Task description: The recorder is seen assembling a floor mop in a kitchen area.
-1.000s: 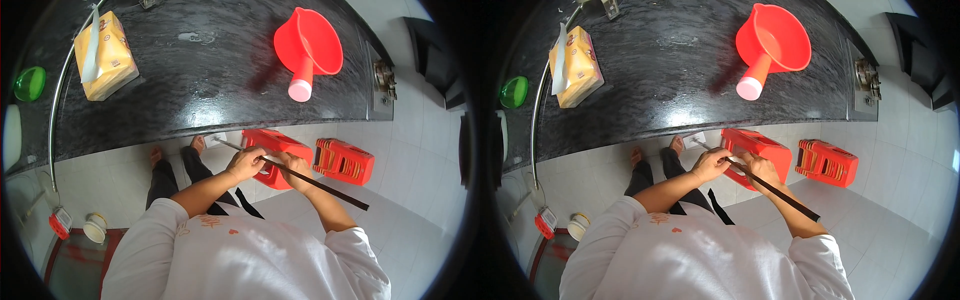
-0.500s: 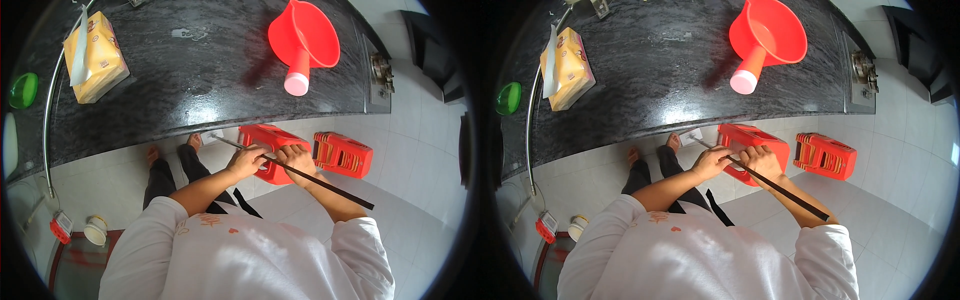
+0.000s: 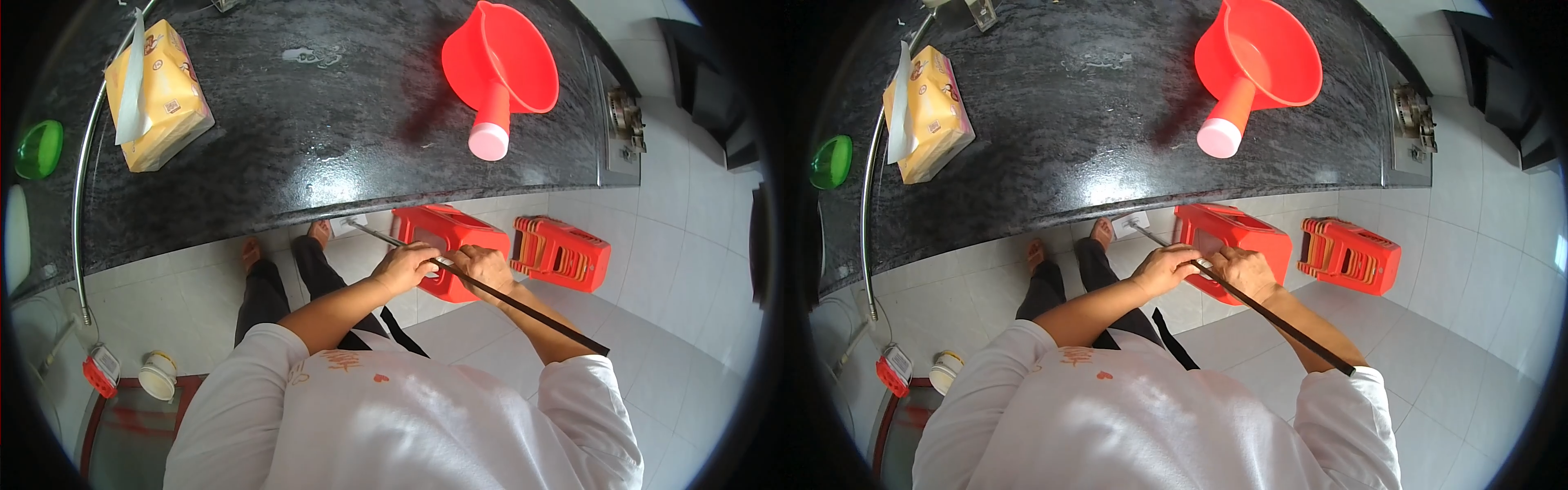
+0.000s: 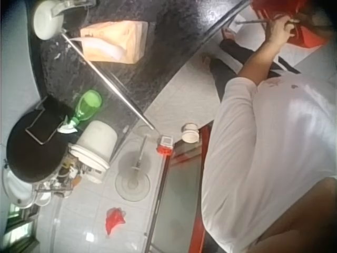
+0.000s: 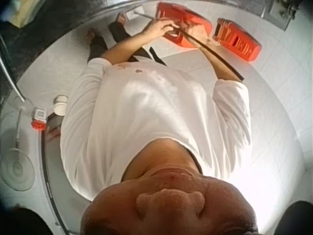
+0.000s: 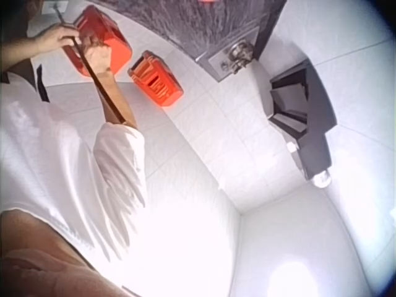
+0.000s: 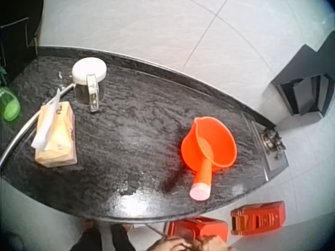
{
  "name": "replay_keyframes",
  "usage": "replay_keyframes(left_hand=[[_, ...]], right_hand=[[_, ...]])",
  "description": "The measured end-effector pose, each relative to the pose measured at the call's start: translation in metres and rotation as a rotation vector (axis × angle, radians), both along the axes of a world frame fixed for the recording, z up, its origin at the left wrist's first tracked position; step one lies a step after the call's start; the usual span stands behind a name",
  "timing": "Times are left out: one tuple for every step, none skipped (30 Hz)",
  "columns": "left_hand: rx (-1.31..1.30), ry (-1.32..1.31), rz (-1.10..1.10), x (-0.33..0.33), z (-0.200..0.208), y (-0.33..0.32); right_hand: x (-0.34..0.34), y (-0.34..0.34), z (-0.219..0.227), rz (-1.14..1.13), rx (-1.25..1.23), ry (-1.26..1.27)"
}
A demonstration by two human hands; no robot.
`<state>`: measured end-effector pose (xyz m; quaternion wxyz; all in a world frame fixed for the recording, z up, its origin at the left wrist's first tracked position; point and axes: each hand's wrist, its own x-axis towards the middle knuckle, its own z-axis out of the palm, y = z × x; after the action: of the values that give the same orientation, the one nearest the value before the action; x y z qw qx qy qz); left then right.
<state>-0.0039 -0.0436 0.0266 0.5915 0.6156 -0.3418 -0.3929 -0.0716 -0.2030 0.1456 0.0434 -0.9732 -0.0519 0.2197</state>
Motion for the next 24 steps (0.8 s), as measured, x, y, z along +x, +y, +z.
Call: replay_keyframes(left_hand=[[-0.007,-0.008,0.016,-0.001,-0.001,0.0],[-0.015,-0.015,0.031,-0.002,-0.002,0.001],[-0.016,-0.013,0.028,-0.003,-0.003,0.001],[-0.007,0.015,0.044,-0.005,-0.004,0.001],[0.001,0.043,0.06,-0.006,-0.005,0.0],[0.003,0.043,0.06,-0.006,-0.005,0.001],[-0.012,0.04,0.058,-0.005,-0.005,0.002],[-0.027,0.036,0.055,-0.005,-0.005,0.003],[-0.027,0.037,0.052,-0.006,-0.007,0.002],[-0.029,0.012,0.053,-0.008,-0.008,0.001],[-0.03,-0.012,0.054,-0.009,-0.009,0.0],[-0.032,-0.011,0.049,-0.01,-0.01,0.0],[-0.037,-0.021,0.074,-0.011,-0.01,0.0],[-0.043,-0.031,0.098,-0.012,-0.011,-0.001],[-0.046,-0.029,0.092,-0.011,-0.009,-0.001],[-0.042,0.004,0.092,-0.009,-0.006,-0.001],[-0.038,0.036,0.092,-0.009,-0.004,-0.002],[-0.037,0.032,0.089,-0.009,-0.005,-0.001],[-0.039,0.033,0.086,-0.011,-0.006,-0.001],[-0.041,0.033,0.084,-0.012,-0.007,0.0],[-0.04,0.031,0.087,-0.012,-0.007,-0.001],[-0.036,0.01,0.101,-0.012,-0.007,-0.001],[-0.031,-0.011,0.116,-0.011,-0.008,-0.001],[-0.03,-0.011,0.118,-0.01,-0.006,-0.001]], right_hand=[[-0.001,0.002,-0.002,-0.001,0.001,0.001],[-0.004,0.003,-0.004,-0.084,0.023,0.058],[-0.007,0.004,-0.006,-0.171,0.042,0.115],[-0.011,0.004,-0.011,-0.174,0.04,0.118],[-0.016,0.004,-0.017,-0.287,0.076,0.147],[-0.013,0.007,-0.018,-0.397,0.115,0.175],[-0.011,0.009,-0.016,-0.397,0.116,0.176],[-0.007,0.011,-0.012,-0.575,0.213,0.246],[-0.002,0.013,-0.009,-0.754,0.309,0.315],[-0.003,0.012,-0.012,-0.757,0.308,0.315],[-0.006,0.011,-0.018,-0.816,0.322,0.32],[-0.004,0.011,-0.018,-0.877,0.335,0.325],[-0.002,0.013,-0.018,-0.882,0.334,0.325],[0.003,0.017,-0.018,-1.032,0.362,0.364],[0.005,0.02,-0.016,-1.183,0.389,0.402],[0.003,0.018,-0.018,-1.19,0.387,0.4],[-0.001,0.015,-0.023,-1.241,0.455,0.404],[-0.001,0.014,-0.025,-1.285,0.528,0.408],[-0.002,0.012,-0.024,-1.285,0.531,0.405],[-0.002,0.011,-0.019,-1.121,0.514,0.401],[-0.002,0.009,-0.014,-0.955,0.493,0.398],[-0.001,0.009,-0.009,-0.872,0.487,0.393],[-0.005,0.011,-0.009,-0.868,0.488,0.393],[-0.01,0.014,-0.009,-0.739,0.478,0.208]])
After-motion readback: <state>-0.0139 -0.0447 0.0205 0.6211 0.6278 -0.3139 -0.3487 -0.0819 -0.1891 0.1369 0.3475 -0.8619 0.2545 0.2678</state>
